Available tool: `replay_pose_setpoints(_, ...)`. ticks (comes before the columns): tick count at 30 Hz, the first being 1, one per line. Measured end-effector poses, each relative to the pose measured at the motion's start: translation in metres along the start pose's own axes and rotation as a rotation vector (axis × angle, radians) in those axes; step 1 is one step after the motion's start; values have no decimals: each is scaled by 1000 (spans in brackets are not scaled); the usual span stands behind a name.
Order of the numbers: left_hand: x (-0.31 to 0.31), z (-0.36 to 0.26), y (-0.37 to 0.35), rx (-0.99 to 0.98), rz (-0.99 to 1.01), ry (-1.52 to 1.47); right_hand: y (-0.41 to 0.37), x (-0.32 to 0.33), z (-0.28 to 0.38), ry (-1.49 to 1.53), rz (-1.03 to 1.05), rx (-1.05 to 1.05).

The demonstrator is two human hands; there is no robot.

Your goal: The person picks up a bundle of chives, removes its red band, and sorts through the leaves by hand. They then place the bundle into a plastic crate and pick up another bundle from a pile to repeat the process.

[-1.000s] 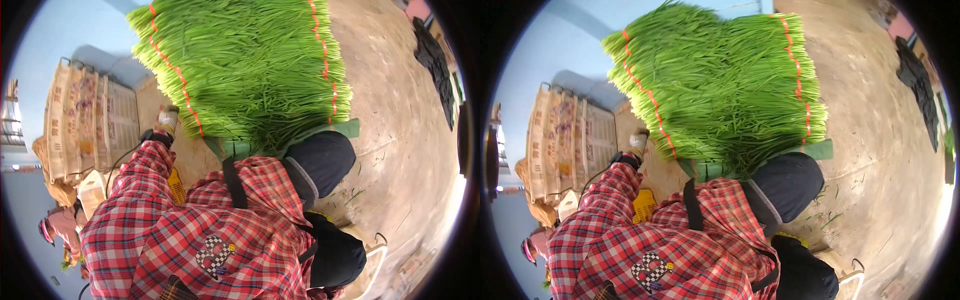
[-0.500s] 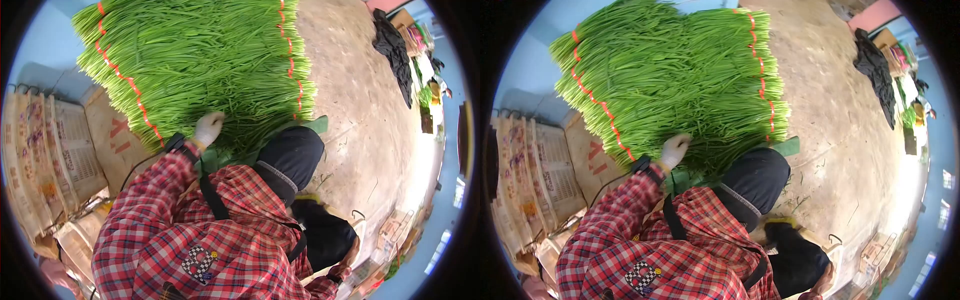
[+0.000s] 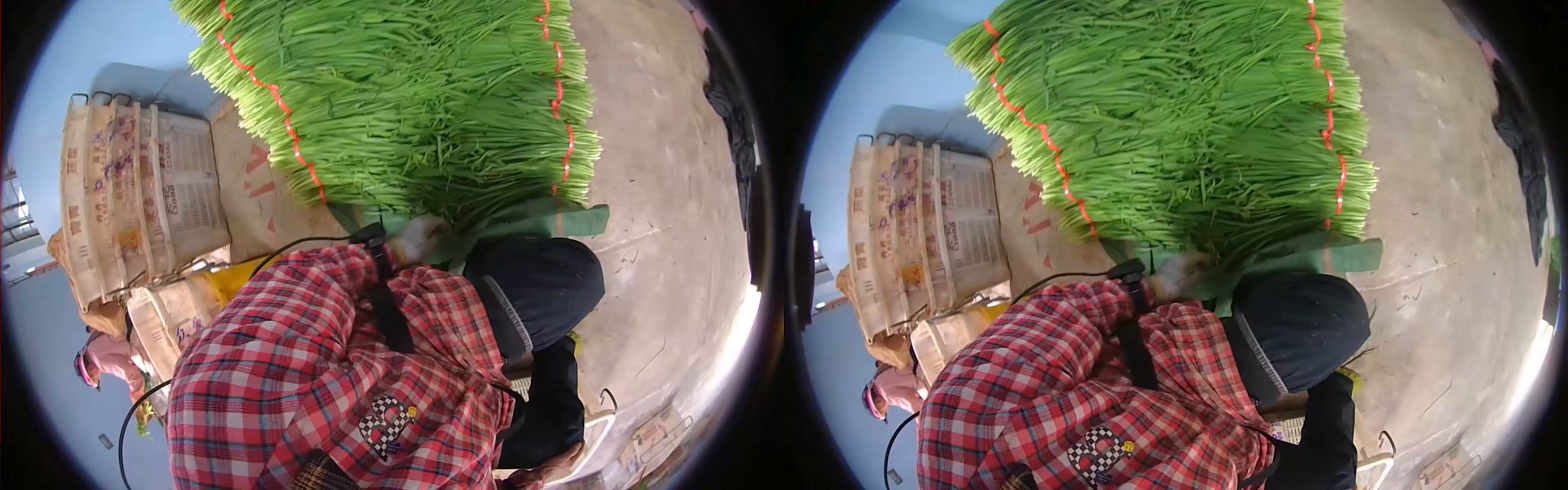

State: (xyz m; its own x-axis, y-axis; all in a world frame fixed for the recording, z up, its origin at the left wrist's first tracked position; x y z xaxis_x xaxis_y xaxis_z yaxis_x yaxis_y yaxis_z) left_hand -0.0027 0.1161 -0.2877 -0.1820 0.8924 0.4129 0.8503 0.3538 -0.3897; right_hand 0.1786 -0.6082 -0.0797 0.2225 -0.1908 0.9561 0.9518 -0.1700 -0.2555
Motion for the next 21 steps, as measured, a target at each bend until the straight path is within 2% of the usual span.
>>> replay_pose_setpoints(2, -29, 59, -44, 214, 112, 86, -1, 1, 12, -11, 0, -10)
replay_pose_setpoints(3, -25, 64, -53, 224, 106, 87, 0, 1, 16, -10, 6, -6)
replay_pose_setpoints(5, -14, 80, -63, 367, 70, 96, -1, 1, 23, -2, 20, 5)
replay_pose_setpoints(6, -9, 78, -58, 363, 70, 101, -1, 0, 27, 12, 28, 12)
replay_pose_setpoints(8, 21, 51, -28, 138, -106, 97, -1, 1, 34, 22, 50, 34)
replay_pose_setpoints(10, 42, 0, 18, 26, -53, 81, -7, 4, 53, 40, 73, 59)
replay_pose_setpoints(12, 59, -74, 74, -266, -197, 297, -22, 9, 84, 85, 79, 54)
replay_pose_setpoints(13, 61, -110, 104, -262, -179, 351, -32, 14, 113, 191, 116, 29)
replay_pose_setpoints(16, 47, -172, 192, -300, -110, 453, -48, 19, 133, 240, 34, -66)
replay_pose_setpoints(18, 24, -195, 242, -231, -62, 682, -51, 19, 125, 242, -4, -95)
replay_pose_setpoints(19, 12, -196, 267, -154, 9, 739, -52, 18, 125, 278, 3, -88)
replay_pose_setpoints(20, 1, -203, 284, -181, 21, 746, -53, 17, 125, 312, 12, -80)
replay_pose_setpoints(21, -8, -201, 300, -108, 23, 872, -53, 17, 122, 318, -1, -103)
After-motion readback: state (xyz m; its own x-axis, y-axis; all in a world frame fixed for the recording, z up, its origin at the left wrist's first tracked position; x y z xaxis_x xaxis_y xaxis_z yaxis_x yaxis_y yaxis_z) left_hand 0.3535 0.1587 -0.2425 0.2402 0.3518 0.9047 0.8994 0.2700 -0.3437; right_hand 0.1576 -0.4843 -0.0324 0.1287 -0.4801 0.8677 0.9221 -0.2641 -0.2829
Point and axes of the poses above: each hand's wrist, its own y-axis towards the middle knuckle, its own x-axis out of the back of the hand, z = x × y, the point moved 8 cm from there along y, towards the middle knuckle, and after that the axes turned 13 degrees about z, right-handed, at the moved point
